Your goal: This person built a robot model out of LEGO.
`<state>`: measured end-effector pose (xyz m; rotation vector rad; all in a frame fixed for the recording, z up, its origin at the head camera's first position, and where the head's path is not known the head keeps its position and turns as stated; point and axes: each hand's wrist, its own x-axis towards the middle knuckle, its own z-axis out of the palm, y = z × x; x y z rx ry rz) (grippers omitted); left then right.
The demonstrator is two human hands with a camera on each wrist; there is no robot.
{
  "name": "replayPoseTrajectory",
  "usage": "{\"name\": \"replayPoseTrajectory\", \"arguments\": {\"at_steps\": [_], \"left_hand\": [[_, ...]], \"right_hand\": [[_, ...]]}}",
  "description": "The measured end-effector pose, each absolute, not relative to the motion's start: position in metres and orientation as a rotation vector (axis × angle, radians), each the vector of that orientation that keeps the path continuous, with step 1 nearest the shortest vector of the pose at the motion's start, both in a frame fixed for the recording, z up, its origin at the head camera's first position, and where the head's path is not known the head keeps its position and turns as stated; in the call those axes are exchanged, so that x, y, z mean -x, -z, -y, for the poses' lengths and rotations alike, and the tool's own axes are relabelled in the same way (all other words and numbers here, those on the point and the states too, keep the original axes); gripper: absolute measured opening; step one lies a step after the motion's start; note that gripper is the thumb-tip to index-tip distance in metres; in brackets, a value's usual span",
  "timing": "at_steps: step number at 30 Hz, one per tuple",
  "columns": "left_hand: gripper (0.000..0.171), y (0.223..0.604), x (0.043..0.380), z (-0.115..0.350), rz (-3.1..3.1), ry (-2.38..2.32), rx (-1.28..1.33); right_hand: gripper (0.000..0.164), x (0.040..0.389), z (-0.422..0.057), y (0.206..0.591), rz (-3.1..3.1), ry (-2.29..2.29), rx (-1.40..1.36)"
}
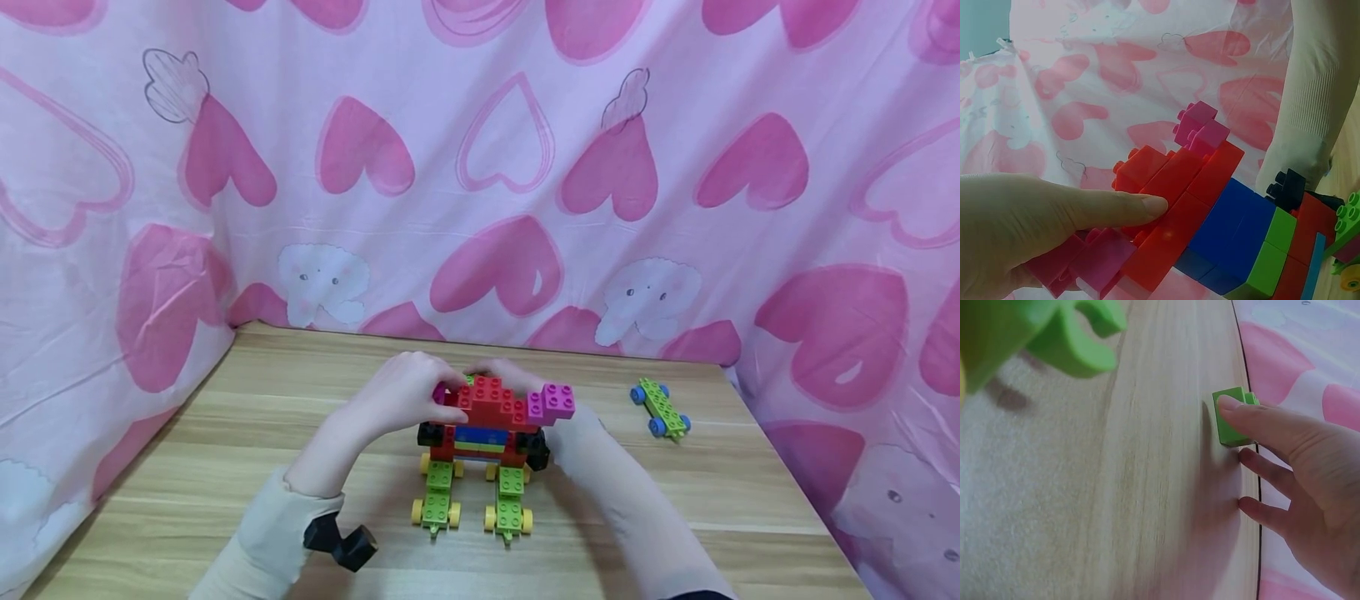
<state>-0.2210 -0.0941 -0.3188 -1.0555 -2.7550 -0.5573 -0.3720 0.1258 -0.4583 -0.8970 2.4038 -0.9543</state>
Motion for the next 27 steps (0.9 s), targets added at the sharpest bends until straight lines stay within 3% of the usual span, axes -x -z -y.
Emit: {"name": "replayPoseTrajectory", "arguments": {"at_steps": [7, 14, 27], "left_hand": [[0.037, 0.317, 0.22, 0.094, 2.764, 0.563, 1.046], [0.038, 0.317, 0.22, 0.094, 2.76, 0.58, 1.053], [0.037, 0.317, 0.222, 0.093, 2.769, 0.598, 1.051]], "right_hand": [[0.039, 0.372, -0.123, 0.461, -2.265, 1.043, 1.015], [0.042, 0.369, -0.126, 0.462, -2.347, 1.075, 0.872], [0.03, 0.373, -0.138, 0.462, -2.502, 0.936, 0.738]]}}
